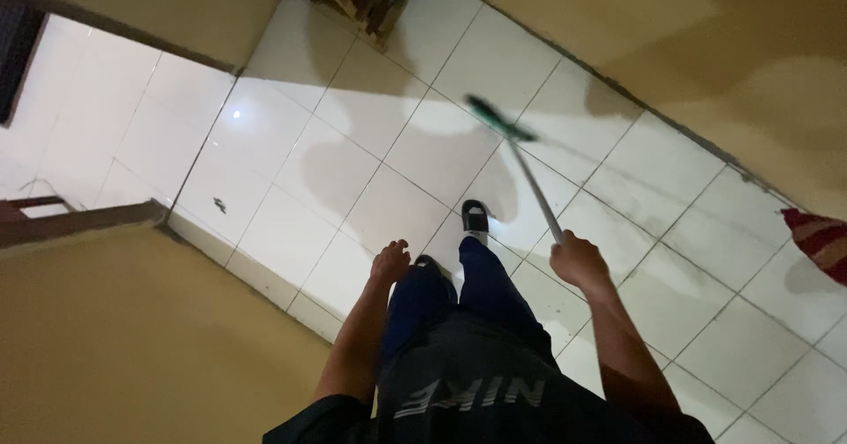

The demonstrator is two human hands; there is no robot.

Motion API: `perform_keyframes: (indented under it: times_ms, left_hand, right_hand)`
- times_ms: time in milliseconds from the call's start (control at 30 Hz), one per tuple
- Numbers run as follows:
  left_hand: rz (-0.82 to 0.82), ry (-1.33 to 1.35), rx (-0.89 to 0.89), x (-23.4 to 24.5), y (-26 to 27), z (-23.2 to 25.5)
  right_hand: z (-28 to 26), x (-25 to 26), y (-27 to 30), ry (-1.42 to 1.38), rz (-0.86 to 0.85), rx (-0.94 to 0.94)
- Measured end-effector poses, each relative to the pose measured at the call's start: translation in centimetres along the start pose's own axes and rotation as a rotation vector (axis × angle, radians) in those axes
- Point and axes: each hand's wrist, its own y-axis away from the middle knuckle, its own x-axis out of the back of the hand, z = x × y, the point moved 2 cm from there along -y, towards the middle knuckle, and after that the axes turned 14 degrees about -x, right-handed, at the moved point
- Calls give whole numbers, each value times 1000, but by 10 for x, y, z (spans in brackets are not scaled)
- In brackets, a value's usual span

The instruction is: Sweeping a tiled hallway using a broom while walking forward.

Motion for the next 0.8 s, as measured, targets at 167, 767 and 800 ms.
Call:
perform_keyframes:
  times_ms: [167,767,800]
  left_hand:
    - [8,4,-37,-11,-4,5]
    - [309,440,-108,-52,119,-90]
    - [324,434,-119,-59,124,-89]
  right_hand:
    - [-10,-91,-114,-40,157,-52]
    - [-200,-322,75,-249,-296,264]
    - [-192,-342,72,-250,-282,276]
